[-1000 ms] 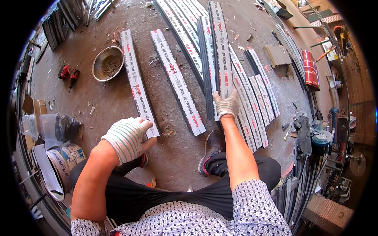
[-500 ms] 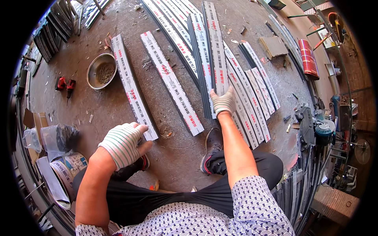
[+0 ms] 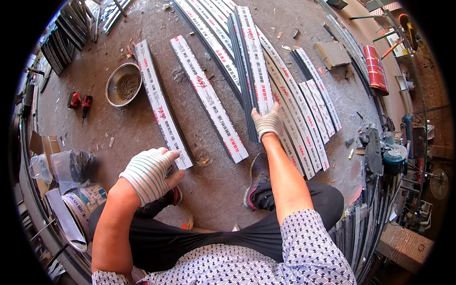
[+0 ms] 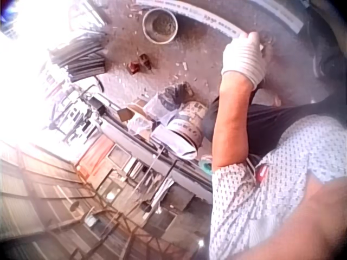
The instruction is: The person organizes and stacks long metal profiles on the floor of a workshop. They pick up individual profiles, align them, and place them into a neat pile, occasionally moving a cardboard box to clear space.
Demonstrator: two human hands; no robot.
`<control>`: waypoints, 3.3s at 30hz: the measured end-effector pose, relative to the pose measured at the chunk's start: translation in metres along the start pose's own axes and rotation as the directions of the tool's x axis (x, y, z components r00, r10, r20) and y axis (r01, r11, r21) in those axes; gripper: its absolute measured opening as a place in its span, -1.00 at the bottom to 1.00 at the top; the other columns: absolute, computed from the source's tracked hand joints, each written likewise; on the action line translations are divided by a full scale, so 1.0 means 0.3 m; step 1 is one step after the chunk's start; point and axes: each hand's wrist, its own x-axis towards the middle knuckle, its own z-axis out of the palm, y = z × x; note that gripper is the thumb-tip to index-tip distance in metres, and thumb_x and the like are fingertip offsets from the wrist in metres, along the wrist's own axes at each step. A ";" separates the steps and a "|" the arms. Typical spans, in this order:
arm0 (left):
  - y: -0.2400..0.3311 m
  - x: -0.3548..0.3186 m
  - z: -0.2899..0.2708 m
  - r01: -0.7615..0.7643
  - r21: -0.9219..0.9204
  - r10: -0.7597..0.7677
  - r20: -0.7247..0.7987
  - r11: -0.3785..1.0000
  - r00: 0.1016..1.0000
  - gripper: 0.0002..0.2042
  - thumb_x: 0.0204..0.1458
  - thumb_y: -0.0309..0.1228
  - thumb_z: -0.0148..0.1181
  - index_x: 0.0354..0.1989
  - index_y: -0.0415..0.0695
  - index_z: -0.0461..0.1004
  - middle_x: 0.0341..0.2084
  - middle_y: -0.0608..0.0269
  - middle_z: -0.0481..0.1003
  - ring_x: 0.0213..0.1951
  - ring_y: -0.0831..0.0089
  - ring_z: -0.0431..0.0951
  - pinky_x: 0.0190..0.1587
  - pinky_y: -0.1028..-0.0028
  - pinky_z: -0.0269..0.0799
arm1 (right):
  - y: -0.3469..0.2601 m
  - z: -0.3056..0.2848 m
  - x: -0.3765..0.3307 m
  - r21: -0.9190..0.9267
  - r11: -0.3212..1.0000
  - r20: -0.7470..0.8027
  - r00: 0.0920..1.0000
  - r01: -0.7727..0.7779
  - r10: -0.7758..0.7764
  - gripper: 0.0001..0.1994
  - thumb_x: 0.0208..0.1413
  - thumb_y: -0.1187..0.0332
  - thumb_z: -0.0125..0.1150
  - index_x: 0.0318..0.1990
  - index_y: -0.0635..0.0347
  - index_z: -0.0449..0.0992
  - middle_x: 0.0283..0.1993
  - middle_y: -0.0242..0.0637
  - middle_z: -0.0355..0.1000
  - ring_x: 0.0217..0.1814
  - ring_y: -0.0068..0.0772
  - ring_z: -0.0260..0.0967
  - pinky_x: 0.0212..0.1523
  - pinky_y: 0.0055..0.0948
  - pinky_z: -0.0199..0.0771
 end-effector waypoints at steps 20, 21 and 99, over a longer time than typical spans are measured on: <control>0.005 0.026 0.007 0.009 0.001 -0.009 0.032 1.000 0.999 -0.62 0.12 -0.22 0.32 -0.02 -0.25 0.56 -0.28 -0.08 0.57 -0.18 -0.08 0.61 -0.09 0.12 0.54 | 0.013 0.049 0.005 -0.249 0.950 -0.066 0.975 0.190 -0.213 0.13 -0.07 -0.08 0.49 0.53 0.33 -0.03 0.41 0.18 0.21 0.44 0.17 0.22 0.44 0.01 0.26; 0.004 0.024 0.009 0.009 0.000 -0.009 0.028 1.000 1.000 -0.62 0.13 -0.22 0.32 -0.01 -0.25 0.56 -0.28 -0.08 0.57 -0.18 -0.08 0.61 -0.09 0.12 0.54 | 0.011 0.058 -0.012 -0.271 0.913 -0.187 0.913 0.306 -0.361 0.09 -0.07 -0.05 0.50 0.49 0.36 0.02 0.37 0.17 0.24 0.41 0.18 0.22 0.42 0.02 0.27; -0.004 -0.015 0.022 -0.004 -0.009 0.004 0.048 1.000 0.999 -0.65 0.22 -0.16 0.23 -0.07 -0.23 0.54 -0.25 -0.03 0.57 -0.16 -0.01 0.63 -0.06 0.13 0.54 | -0.081 0.158 -0.205 0.425 0.852 0.171 0.897 0.307 -0.408 -0.02 -0.17 0.20 0.65 0.35 0.53 0.22 0.12 0.13 0.53 0.16 -0.06 0.55 0.26 -0.29 0.50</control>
